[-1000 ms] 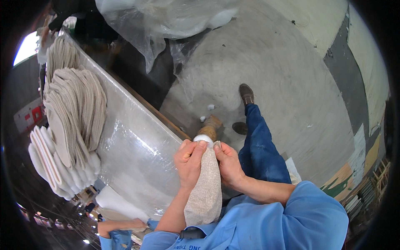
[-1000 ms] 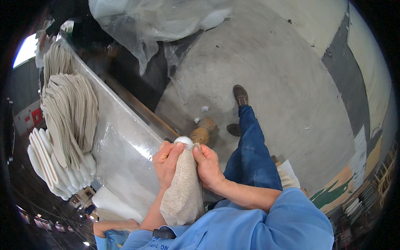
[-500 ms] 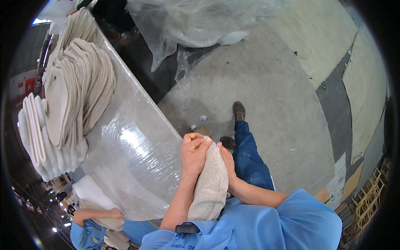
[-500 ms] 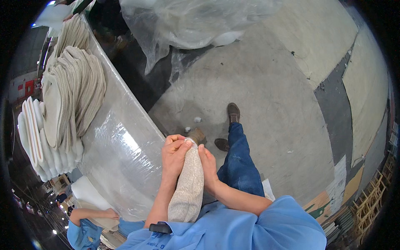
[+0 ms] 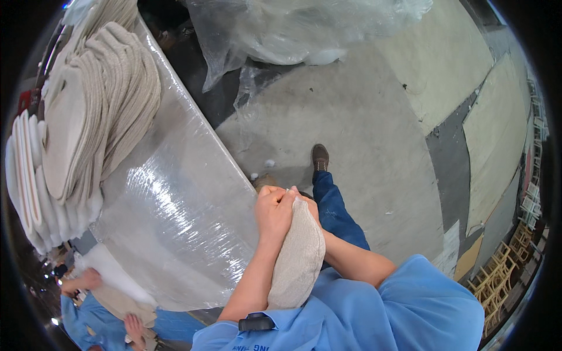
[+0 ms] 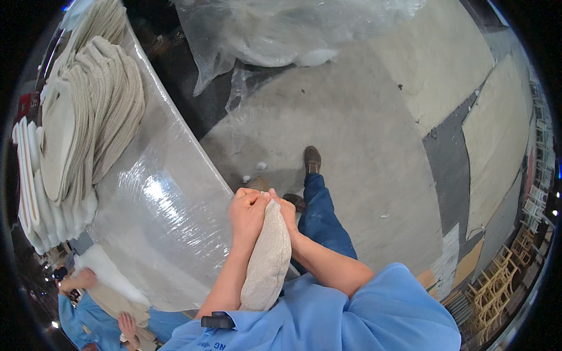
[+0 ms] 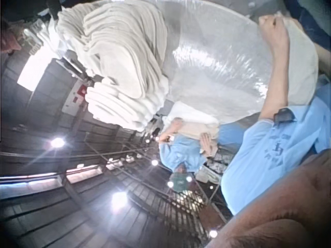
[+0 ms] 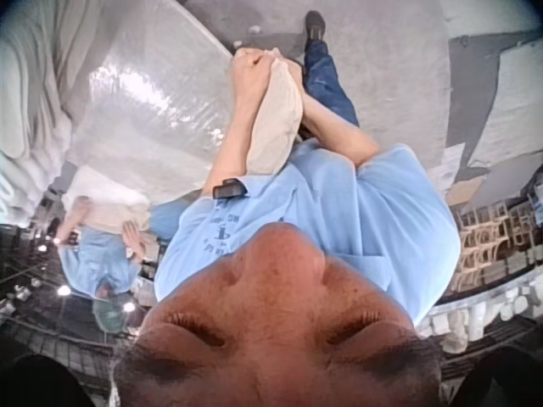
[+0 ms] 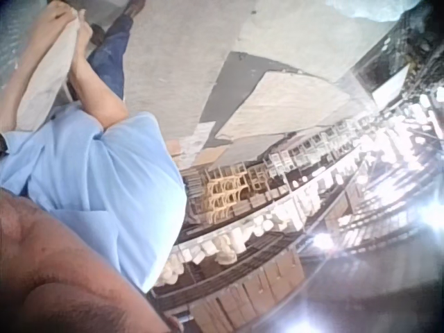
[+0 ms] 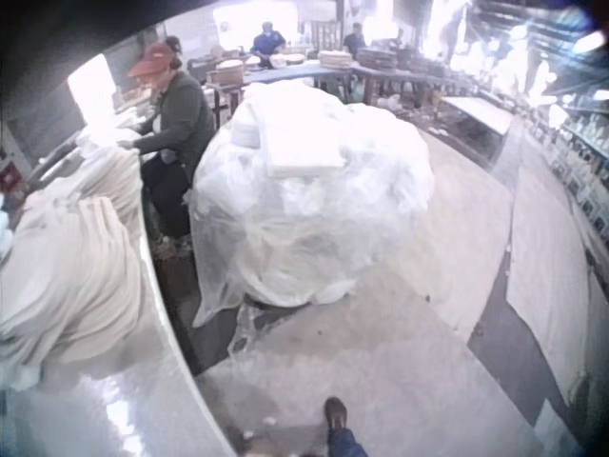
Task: The person inserts white foam pads into beige fabric covers, aligns edges, and stacks the finished cushions on a table. The person handles the foam and covers by hand and places completed units into a growing stack.
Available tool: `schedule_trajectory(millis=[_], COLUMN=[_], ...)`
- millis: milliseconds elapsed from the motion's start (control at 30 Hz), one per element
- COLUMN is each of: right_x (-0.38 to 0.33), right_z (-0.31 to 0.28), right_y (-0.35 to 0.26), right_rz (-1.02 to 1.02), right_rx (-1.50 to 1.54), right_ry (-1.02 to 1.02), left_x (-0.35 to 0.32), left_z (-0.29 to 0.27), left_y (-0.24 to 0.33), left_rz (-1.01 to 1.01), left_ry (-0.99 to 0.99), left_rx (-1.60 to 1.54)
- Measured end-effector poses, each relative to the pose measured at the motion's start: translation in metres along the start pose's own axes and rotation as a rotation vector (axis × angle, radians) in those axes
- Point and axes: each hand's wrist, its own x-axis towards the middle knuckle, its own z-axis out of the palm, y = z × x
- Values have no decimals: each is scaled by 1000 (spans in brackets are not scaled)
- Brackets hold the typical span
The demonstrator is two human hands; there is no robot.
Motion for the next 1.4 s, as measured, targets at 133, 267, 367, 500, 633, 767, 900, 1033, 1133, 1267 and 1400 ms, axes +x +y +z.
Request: schedule_trajectory(millis=[133, 267, 367, 500, 633, 767, 900, 1033, 1133, 1267, 1400], right_x=[10, -52, -52, -38, -48, -31, -11, -4, -2, -25, -21], right_z=[-29, -57, -82, -88, -57, -68, -81, -79, -74, -65, -63], right_y=[12, -13, -10, -8, -29, -29, -30, -29, -23, -33, -36], right_rz=[-1, 103, 44, -2, -45, -7, 59, 84, 14, 39, 164], right_rx=[108, 295, 327, 359, 26, -68, -109, -120, -288, -461, -172], right_ry=[-159, -118, -113, -121, 255, 245, 254, 84, -43, -152, -65], left_x=[4, -27, -25, -24, -24, -22, -17, -13, -12, -5, -14], left_z=[6, 42, 63, 63, 58, 54, 55, 58, 61, 58, 19], left_y=[0, 17, 16, 5, -1, -6, -15, -23, -25, -30, -27], left_rz=[77, 119, 99, 111, 50, 43, -3, -28, -39, 8, -139], left_ry=[-33, -236, -322, -315, -268, -205, -181, -109, -73, -136, -311], left_rx=[77, 2, 71, 34, -81, -155, -175, -115, -24, 112, -118])
